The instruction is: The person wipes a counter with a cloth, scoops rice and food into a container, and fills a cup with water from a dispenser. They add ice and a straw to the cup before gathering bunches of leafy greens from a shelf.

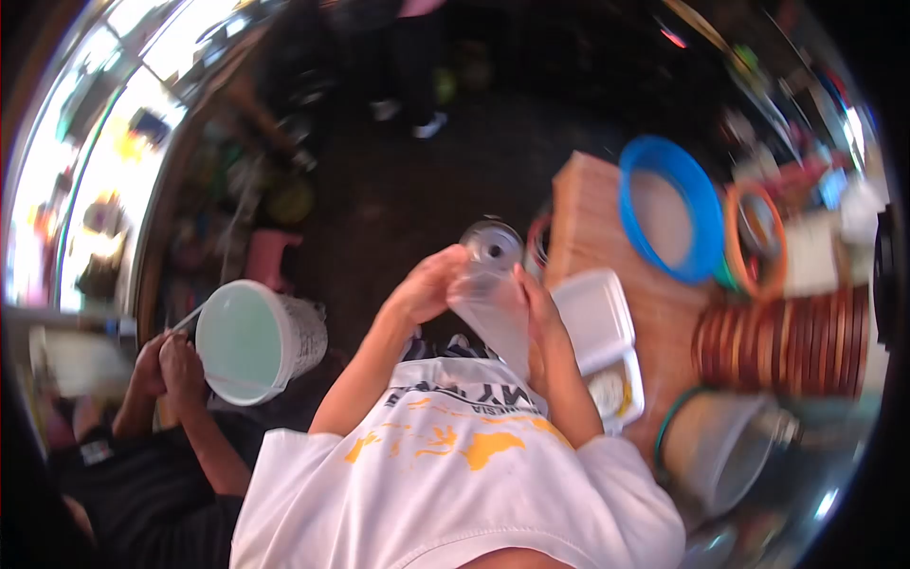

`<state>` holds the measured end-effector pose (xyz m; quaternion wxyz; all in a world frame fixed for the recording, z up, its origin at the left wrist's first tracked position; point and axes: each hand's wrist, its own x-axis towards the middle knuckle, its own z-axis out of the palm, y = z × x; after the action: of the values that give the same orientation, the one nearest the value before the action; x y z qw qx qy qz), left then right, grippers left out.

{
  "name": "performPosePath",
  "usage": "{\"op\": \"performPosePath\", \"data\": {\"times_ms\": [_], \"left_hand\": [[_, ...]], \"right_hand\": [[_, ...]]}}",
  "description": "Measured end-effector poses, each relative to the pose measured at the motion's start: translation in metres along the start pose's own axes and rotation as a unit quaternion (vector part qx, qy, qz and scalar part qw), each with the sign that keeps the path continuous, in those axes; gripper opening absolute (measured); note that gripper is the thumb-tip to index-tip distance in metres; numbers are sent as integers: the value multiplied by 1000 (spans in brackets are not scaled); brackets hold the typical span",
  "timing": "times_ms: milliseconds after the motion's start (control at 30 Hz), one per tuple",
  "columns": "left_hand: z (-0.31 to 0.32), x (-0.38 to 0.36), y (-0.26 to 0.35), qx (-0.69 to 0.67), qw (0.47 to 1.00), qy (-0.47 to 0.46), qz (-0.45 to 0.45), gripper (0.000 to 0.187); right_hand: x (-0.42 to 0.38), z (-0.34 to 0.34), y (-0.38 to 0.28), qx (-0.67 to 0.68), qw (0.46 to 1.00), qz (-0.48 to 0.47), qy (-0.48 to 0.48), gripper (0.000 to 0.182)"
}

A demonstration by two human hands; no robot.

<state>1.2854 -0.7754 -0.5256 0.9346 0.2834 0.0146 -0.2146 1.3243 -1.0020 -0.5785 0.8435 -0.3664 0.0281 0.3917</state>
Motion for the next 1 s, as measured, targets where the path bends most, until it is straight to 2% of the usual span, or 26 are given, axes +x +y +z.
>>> {"op": "performPosePath", "data": {"times_ms": [33,67,100,133,167,200,267,300,367,400,433,500,533,633,667,700,767,800,833,867,967,1000], "left_hand": [[6,5,-2,42,998,-3,-53,23],[21,13,-9,99,991,25,-89,25],[22,17,-15,102,986,-17,-130,22],[20,23,-20,130,982,-41,-134,20],[19,30,-24,158,977,-63,-133,17],[29,36,-26,154,982,-55,-94,16],[57,45,-25,149,988,-8,-28,15],[58,53,-33,210,977,4,-18,16],[56,77,-54,327,945,23,8,18],[63,88,-67,432,896,93,36,21],[69,98,-77,526,832,112,134,20],[84,114,-87,680,646,140,318,19],[83,122,-88,688,625,151,336,18],[96,130,-87,714,615,159,295,18],[110,131,-93,687,641,149,308,19],[114,132,-98,699,639,121,297,17],[117,132,-104,723,630,66,274,16],[124,131,-102,612,764,77,186,14],[131,127,-98,477,870,89,90,12],[134,122,-96,322,941,104,-9,10],[111,118,-81,202,961,92,-165,13],[92,117,-86,278,939,38,-200,19]], "right_hand": [[-7,1,-14,71,997,-34,-4,19],[-22,36,-35,126,983,-81,103,15],[-34,41,-39,89,986,-112,80,10],[-42,45,-45,47,988,-140,53,6],[-49,42,-49,3,986,-164,23,4],[-52,27,-47,-54,980,-189,37,5],[-57,5,-45,-171,958,-224,59,13],[-63,0,-42,-275,908,-282,141,16],[-76,-4,-44,-467,747,-370,294,21],[-85,3,-49,-478,709,-398,333,19],[-95,10,-55,-491,707,-393,324,18],[-110,18,-63,-511,705,-384,306,17],[-113,6,-70,-554,677,-404,267,12],[-121,-9,-88,-282,829,-379,300,12],[-117,-19,-87,-274,853,-349,274,15],[-114,-29,-85,-268,875,-318,249,20],[-105,-60,-70,-303,916,-195,175,21],[-103,-67,-66,-266,922,-221,171,24],[-105,-75,-62,-246,927,-220,177,24],[-112,-75,-62,-227,933,-215,181,23],[-123,-72,-53,-214,946,-190,152,24],[-122,-75,-48,-232,943,-194,137,25]]}}
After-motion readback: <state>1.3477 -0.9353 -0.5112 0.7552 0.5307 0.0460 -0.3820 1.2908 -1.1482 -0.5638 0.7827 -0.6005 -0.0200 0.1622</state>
